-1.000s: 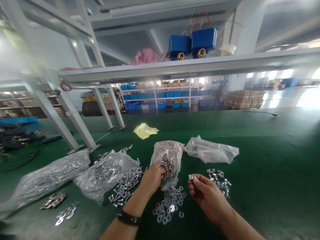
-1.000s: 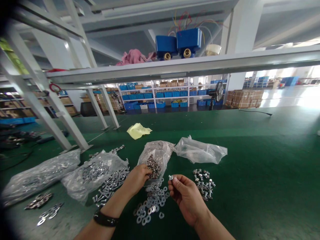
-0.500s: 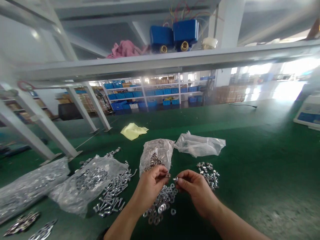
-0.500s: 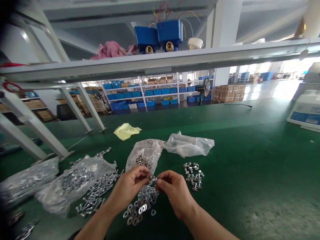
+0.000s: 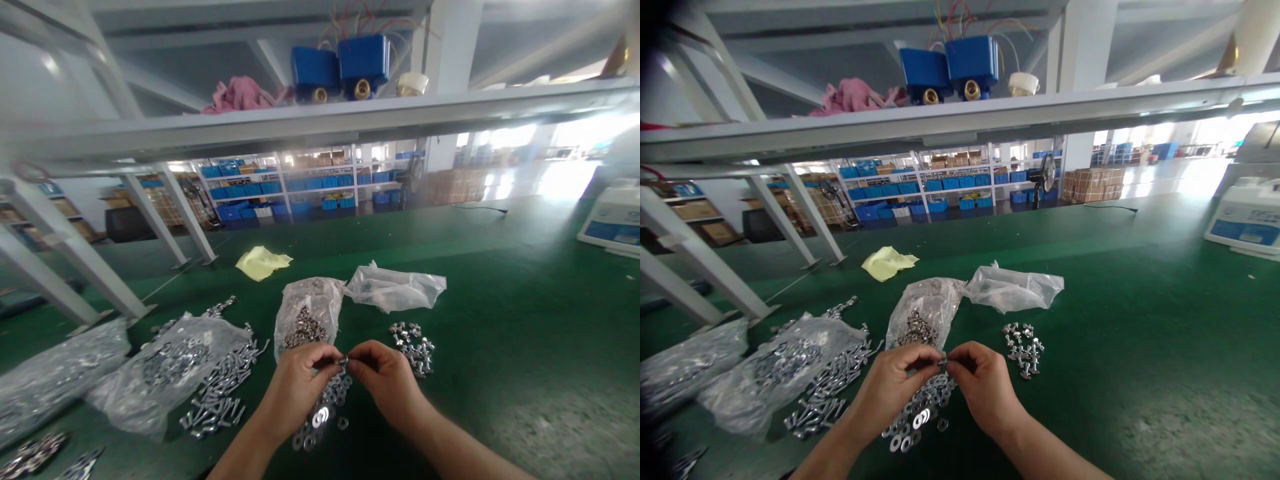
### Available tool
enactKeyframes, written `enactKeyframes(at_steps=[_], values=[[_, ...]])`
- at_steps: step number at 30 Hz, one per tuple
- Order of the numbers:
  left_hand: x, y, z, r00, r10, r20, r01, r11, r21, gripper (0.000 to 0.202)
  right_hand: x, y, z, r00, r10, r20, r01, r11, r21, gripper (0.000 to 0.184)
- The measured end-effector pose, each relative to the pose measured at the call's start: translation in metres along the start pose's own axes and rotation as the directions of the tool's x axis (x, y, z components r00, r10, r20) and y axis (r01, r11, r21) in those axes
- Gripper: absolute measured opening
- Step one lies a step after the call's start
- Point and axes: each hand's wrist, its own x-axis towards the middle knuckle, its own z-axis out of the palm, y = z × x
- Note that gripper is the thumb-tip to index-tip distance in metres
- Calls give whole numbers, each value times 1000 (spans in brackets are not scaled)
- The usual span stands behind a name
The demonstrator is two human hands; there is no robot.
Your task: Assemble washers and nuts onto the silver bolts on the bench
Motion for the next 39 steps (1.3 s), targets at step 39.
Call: enactKeyframes(at_steps=[39], values=[[-2, 6, 15, 994, -98, -40, 83, 953, -293, 17, -4, -9, -7, 985, 60, 163, -8, 953, -302, 46]])
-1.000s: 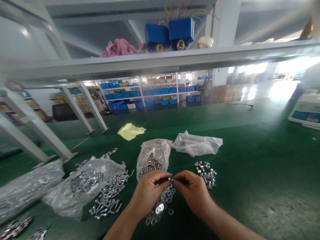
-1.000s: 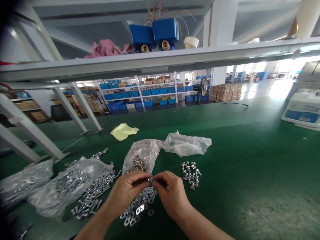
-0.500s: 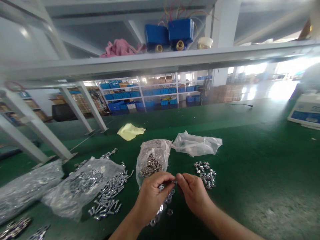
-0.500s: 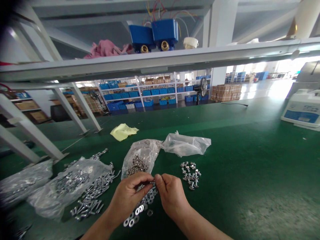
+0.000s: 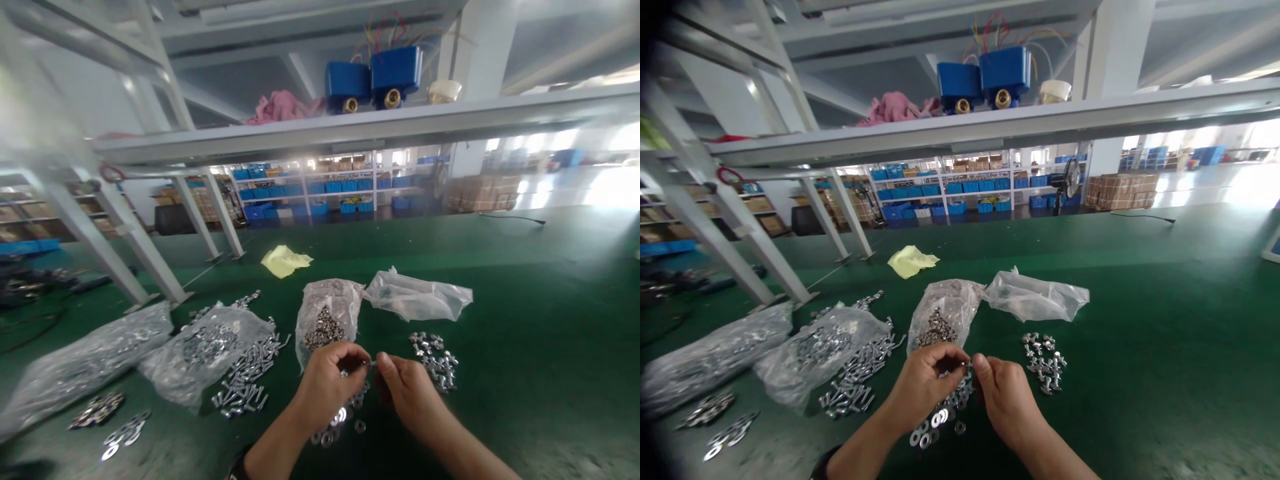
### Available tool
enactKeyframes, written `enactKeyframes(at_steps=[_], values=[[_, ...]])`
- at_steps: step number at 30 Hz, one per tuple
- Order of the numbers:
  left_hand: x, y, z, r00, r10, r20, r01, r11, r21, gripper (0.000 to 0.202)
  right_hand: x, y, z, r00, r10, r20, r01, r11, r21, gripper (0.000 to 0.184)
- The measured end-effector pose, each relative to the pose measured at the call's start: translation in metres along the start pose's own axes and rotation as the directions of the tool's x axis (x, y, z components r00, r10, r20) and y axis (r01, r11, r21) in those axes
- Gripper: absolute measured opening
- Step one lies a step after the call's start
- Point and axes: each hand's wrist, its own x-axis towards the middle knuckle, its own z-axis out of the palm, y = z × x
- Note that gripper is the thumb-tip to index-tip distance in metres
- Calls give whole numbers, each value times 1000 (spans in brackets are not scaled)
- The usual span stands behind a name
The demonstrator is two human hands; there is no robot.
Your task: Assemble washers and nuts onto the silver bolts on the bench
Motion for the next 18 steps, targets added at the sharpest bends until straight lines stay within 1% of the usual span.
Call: enactKeyframes(at_steps=[3, 4, 5, 6, 7, 8, 9, 11, 12, 13, 15, 16, 18], values=[[-2, -2, 1, 1000, 7, 12, -7, 999, -53, 19, -2, -2, -1, 993, -107, -47, 106, 994, -18, 32], [-2, -2, 2, 1000, 21, 16, -20, 998, -61, 19, -2, -3, -2, 997, -73, -34, 73, 997, -19, 36], [-2, -3, 2, 999, 32, 19, -31, 998, -64, 20, -2, -4, -3, 1000, 4, 2, -4, 1000, -8, 41], [-3, -3, 2, 999, 36, 17, -35, 997, -68, 20, -3, -5, -3, 995, 91, 31, -91, 996, 4, 47], [-3, -3, 3, 999, 34, 11, -33, 997, -76, 21, -3, -5, -4, 987, 152, 56, -153, 988, 11, 51], [-4, -2, 3, 1000, 30, 6, -30, 996, -86, 21, -3, -6, -5, 984, 165, 71, -167, 986, 18, 52], [-4, -2, 3, 1000, 25, 0, -25, 995, -96, 22, -3, -6, -5, 988, 136, 73, -138, 990, 28, 50], [-5, -2, 3, 1000, 20, -3, -20, 994, -103, 22, -3, -6, -6, 997, 40, 63, -42, 999, 24, 41], [-5, -2, 3, 1000, 24, -1, -24, 995, -93, 23, -3, -6, -6, 998, 40, 56, -41, 999, 9, 40], [-5, -2, 3, 1000, 29, -1, -29, 997, -78, 22, -3, -5, -6, 996, 74, 59, -74, 997, -7, 42], [-5, -4, 4, 999, 33, -4, -33, 998, -55, 22, -3, -3, -6, 981, 182, 72, -180, 983, -24, 51], [-6, -5, 4, 999, 32, -7, -32, 998, -51, 22, -3, -2, -6, 977, 193, 89, -193, 981, -16, 52], [-6, -7, 4, 999, 27, -17, -28, 998, -59, 22, -3, -1, -6, 988, 109, 106, -110, 994, 3, 46]])
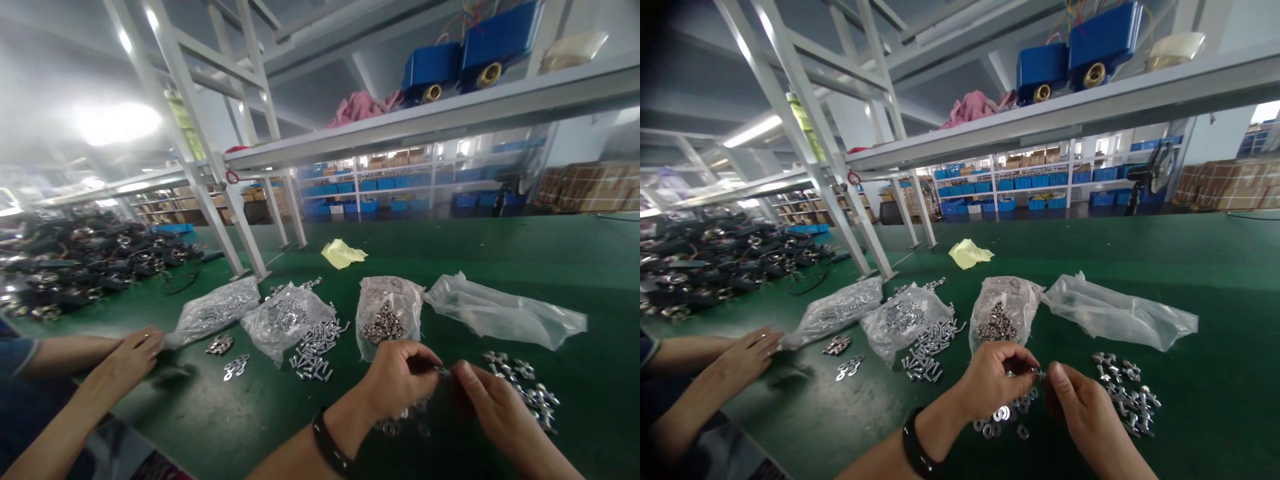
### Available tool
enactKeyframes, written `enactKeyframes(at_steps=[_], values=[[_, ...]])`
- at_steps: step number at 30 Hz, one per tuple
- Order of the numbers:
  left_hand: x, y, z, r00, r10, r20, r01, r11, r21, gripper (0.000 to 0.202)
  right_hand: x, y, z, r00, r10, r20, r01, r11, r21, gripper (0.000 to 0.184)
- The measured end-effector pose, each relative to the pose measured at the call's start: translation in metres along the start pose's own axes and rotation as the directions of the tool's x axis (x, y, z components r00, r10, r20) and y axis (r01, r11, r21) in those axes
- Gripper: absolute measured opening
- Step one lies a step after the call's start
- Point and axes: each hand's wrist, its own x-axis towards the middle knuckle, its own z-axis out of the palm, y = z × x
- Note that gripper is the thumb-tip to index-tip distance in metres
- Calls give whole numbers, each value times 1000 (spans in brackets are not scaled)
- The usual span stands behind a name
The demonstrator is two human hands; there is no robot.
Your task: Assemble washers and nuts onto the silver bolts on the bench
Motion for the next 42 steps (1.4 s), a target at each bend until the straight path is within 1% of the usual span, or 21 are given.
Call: enactKeyframes(at_steps=[1, 2, 5, 6, 9, 10, 13, 14, 17, 18, 21, 22, 26, 27, 29, 31, 32, 34, 36, 40, 42], values=[[0, -1, 0, 1000, 0, 0, 0, 1000, -5, 22, 0, 0, 0, 999, -40, 1, 40, 999, -4, 41], [0, -1, 0, 1000, 2, 3, -2, 1000, -7, 22, 0, 0, 0, 999, -45, -8, 45, 999, -15, 38], [0, -1, 0, 1000, 11, 11, -11, 1000, 6, 22, -1, -2, -1, 994, 107, 0, -107, 994, -7, 44], [0, -1, 0, 1000, 14, 11, -14, 1000, 12, 21, -2, -3, -1, 993, 114, 12, -114, 993, 16, 45], [0, -2, -1, 1000, 19, 8, -19, 1000, 11, 20, -1, -5, -2, 1000, -19, 22, 18, 999, 33, 35], [0, -2, -1, 1000, 18, 11, -18, 1000, 7, 21, -1, -4, -2, 1000, -22, 21, 22, 1000, 22, 34], [1, -3, 0, 1000, 13, 13, -13, 1000, -14, 22, 0, -2, -2, 992, 126, 27, -127, 991, 37, 44], [1, -3, 0, 1000, 12, 11, -12, 1000, -23, 22, 1, -1, -2, 991, 131, 21, -132, 990, 57, 44], [1, -5, 1, 1000, 13, 11, -12, 999, -49, 23, 3, 2, -1, 1000, 21, 6, -21, 997, 78, 36], [1, -6, 1, 1000, 13, 14, -12, 999, -52, 23, 4, 3, -1, 1000, 11, 11, -12, 997, 74, 36], [1, -8, 2, 1000, 14, 17, -14, 1000, -27, 23, 4, 3, -1, 995, 103, 12, -104, 992, 77, 45], [1, -9, 2, 1000, 14, 10, -14, 1000, -16, 22, 4, 2, -1, 994, 107, 10, -107, 991, 85, 46], [0, -8, 3, 1000, 18, -7, -18, 1000, 10, 21, 3, 1, 1, 999, 25, 42, -28, 996, 80, 38], [0, -7, 3, 1000, 24, 4, -25, 1000, 16, 21, 3, 1, 2, 998, 48, 45, -52, 996, 76, 38], [0, -5, 3, 999, 42, 30, -42, 999, 29, 20, 3, 1, 4, 986, 166, 28, -168, 980, 102, 44], [0, -4, 3, 999, 49, 24, -50, 998, 42, 20, 3, 1, 5, 969, 246, 15, -245, 956, 163, 47], [0, -3, 3, 999, 47, 10, -47, 998, 46, 19, 2, 0, 6, 971, 237, 21, -237, 952, 193, 46], [0, -2, 2, 999, 41, -9, -40, 998, 48, 19, 0, -2, 6, 989, 143, 47, -150, 960, 237, 41], [0, -1, 2, 999, 52, 5, -52, 997, 51, 18, -1, -4, 6, 994, 86, 72, -102, 962, 252, 38], [0, -1, 1, 997, 74, 24, -76, 995, 69, 18, 0, -2, 5, 971, 232, 53, -237, 933, 270, 48], [0, -2, 1, 998, 66, 1, -66, 996, 66, 18, 0, -2, 5, 982, 179, 55, -187, 933, 307, 45]])
